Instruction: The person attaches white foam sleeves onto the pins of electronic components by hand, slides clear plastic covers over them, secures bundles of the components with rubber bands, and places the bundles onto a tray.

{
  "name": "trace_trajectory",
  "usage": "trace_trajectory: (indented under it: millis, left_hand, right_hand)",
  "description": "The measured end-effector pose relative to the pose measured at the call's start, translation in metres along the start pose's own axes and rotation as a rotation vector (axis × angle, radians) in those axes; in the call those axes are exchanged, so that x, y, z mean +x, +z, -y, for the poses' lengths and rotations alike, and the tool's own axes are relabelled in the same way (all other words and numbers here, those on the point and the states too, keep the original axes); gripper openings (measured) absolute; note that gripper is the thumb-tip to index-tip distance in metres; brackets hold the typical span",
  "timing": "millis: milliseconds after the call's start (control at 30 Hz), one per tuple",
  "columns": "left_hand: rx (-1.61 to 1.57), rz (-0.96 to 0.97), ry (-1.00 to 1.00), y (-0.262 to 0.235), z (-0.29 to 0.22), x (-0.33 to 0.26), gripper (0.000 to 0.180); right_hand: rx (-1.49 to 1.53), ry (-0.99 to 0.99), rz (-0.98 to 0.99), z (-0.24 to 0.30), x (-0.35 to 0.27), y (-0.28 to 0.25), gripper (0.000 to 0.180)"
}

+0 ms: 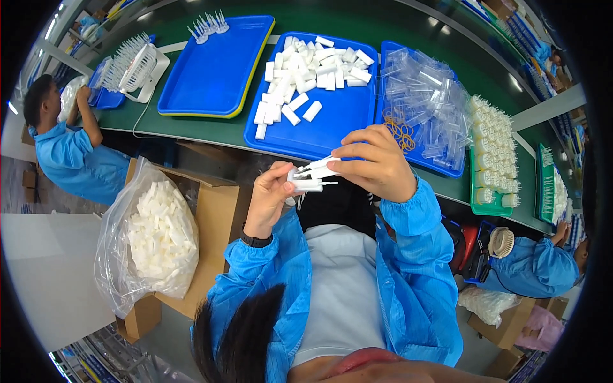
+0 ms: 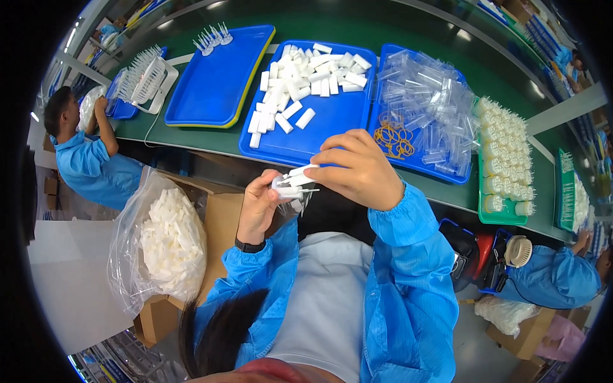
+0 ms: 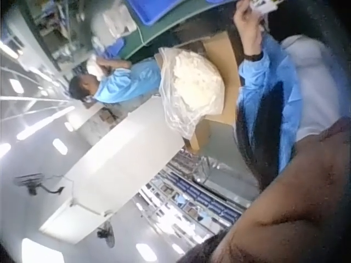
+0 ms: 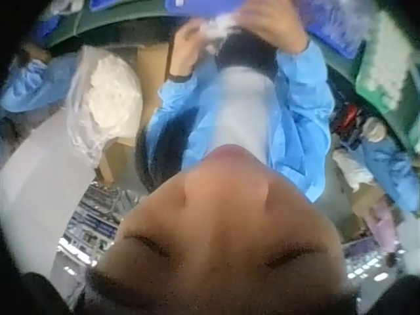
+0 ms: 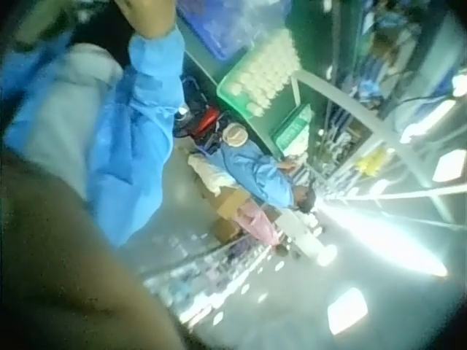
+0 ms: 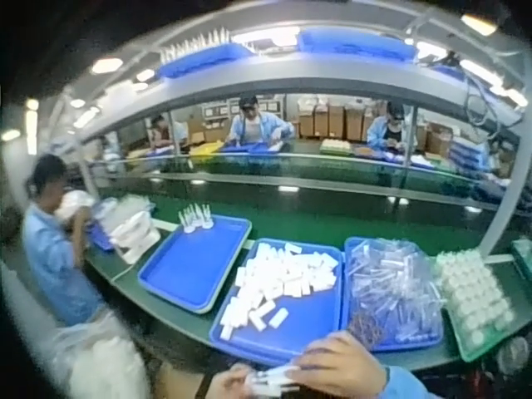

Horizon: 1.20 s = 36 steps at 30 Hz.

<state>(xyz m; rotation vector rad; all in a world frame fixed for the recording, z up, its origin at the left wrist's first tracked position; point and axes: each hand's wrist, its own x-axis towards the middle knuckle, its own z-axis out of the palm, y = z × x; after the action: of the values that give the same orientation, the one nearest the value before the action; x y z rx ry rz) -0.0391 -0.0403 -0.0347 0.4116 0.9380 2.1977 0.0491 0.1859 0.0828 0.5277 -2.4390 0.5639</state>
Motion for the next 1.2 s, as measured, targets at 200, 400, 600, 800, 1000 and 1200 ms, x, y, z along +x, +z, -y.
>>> trace_trajectory:
  millis: [200,400,600,800,1000,1200]
  left_hand:
    - [0.049,0.000,0.055,-0.004,0.002,0.003,0.035]
    - [0.117,0.028,0.052,0.007,0.001,0.002,0.035]
    - [0.012,0.028,-0.003,0.000,0.011,-0.001,0.048]
    - [-0.105,0.030,-0.178,-0.016,0.013,-0.005,0.051]
    - [-0.134,0.049,-0.154,-0.022,0.012,-0.007,0.049]
    - [-0.102,-0.021,-0.125,-0.016,0.007,-0.008,0.042]
  right_hand:
    - [0.079,0.023,-0.007,-0.001,0.001,0.009,0.024]
    - [0.093,-0.035,0.050,0.001,0.001,0.019,0.021]
    - [0.250,-0.013,0.103,-0.009,-0.001,0.033,0.020]
    - [0.284,0.278,0.067,-0.038,0.020,0.044,0.025]
    - [-0.247,0.292,0.090,-0.082,0.019,0.087,0.031]
    - [-0.270,0.262,0.150,-0.087,0.019,0.088,0.020]
